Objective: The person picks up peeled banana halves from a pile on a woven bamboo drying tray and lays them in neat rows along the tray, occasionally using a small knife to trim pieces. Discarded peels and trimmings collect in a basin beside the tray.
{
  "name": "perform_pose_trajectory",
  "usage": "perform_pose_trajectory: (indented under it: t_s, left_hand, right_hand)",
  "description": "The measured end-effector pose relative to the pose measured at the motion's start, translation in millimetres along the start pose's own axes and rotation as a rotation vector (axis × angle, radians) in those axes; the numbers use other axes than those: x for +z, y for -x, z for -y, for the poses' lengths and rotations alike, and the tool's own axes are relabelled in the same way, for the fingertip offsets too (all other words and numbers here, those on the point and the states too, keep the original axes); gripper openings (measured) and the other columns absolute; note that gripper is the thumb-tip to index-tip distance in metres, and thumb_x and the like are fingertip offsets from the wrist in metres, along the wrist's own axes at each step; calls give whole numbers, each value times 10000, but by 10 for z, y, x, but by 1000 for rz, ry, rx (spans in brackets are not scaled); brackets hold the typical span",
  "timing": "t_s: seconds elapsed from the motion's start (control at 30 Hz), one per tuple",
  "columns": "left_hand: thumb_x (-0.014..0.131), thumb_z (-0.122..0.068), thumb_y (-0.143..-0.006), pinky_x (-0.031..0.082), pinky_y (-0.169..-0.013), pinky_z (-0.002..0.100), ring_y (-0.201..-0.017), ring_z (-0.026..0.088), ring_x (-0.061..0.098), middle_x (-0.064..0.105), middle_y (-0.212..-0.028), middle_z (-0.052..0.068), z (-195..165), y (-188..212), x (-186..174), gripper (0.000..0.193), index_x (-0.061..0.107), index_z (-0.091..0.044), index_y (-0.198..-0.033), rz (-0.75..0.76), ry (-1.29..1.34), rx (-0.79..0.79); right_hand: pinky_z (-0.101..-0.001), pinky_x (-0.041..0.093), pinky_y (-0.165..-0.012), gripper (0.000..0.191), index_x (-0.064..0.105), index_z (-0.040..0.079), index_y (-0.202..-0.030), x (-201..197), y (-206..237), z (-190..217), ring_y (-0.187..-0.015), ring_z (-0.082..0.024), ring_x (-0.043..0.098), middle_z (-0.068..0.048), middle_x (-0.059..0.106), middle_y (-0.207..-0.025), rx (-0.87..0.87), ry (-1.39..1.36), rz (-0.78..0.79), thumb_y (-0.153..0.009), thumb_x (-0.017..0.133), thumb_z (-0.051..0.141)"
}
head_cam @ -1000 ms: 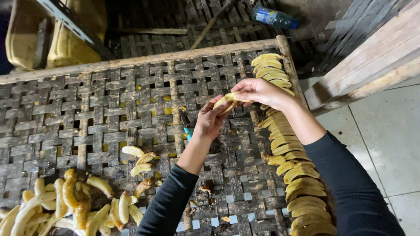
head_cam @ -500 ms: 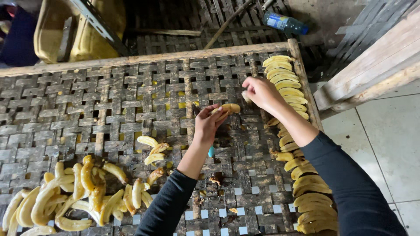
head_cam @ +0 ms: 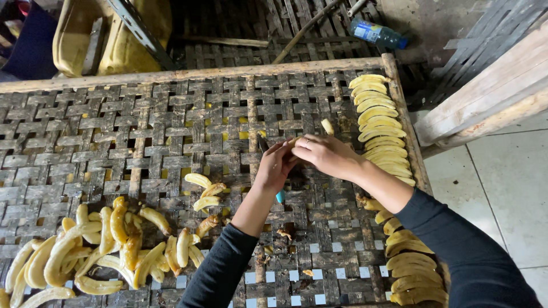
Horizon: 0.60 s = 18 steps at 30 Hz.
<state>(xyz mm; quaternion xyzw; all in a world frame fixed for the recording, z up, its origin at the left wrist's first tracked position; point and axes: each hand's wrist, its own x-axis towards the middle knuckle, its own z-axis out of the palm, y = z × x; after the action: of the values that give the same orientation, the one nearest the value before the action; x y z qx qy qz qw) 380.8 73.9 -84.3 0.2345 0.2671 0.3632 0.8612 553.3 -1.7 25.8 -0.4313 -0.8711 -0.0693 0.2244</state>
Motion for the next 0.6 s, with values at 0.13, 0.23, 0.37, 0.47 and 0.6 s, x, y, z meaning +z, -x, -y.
perform_pose_trajectory:
  t_s: [0.13, 0.23, 0.37, 0.47, 0.6]
  left_hand:
    - [511, -99, -1025, 616, -903, 384, -1032, 243, 724, 691, -1212, 164, -91, 97, 99, 332, 582, 46, -1315, -41, -92, -39]
    - [567, -151, -1013, 628, -811, 402, -931, 250, 746, 721, -1157, 157, -215, 294, 265, 330, 610, 5, -1301, -95, -395, 7]
    - [694, -274, -948, 587, -632, 406, -758, 246, 745, 780, -999, 74, -565, 781, 293, 253, 724, -192, -1185, -349, -1377, 326]
    - [703, -204, -917, 592, -651, 390, -779, 240, 759, 795, -986, 37, -1257, 1137, -75, 222, 761, -252, -1125, -461, -1712, 562]
    - [742, -468, -911, 579, -717, 468, -887, 315, 713, 713, -1021, 144, -2261, 1851, -889, 452, 662, -92, -1148, -915, -2083, 85]
  right_hand:
    - [-274, 563, -630, 204, 677, 79, -1074, 33, 50, -63, -767, -193, 681, -43, 664, -1140, 224, -220, 249, -902, 664, -30]
    - [-276, 548, -596, 213, 685, 92, -1065, -14, 66, -152, -709, -167, 672, -21, 665, -1174, 382, -358, 403, -871, 679, 5]
    - [-325, 573, -682, 322, 688, 162, -1132, -169, 63, -201, -803, -163, 662, -6, 649, -1151, 452, -305, 695, -834, 722, 44]
    - [-376, 556, -688, 401, 650, 119, -1166, -267, 31, -132, -838, -195, 651, -5, 601, -1271, 446, -326, 613, -802, 625, -45]
    - [-362, 559, -724, 208, 660, 130, -1089, -315, -38, -5, -821, -195, 689, 37, 634, -1277, 498, -273, 632, -949, 533, 44]
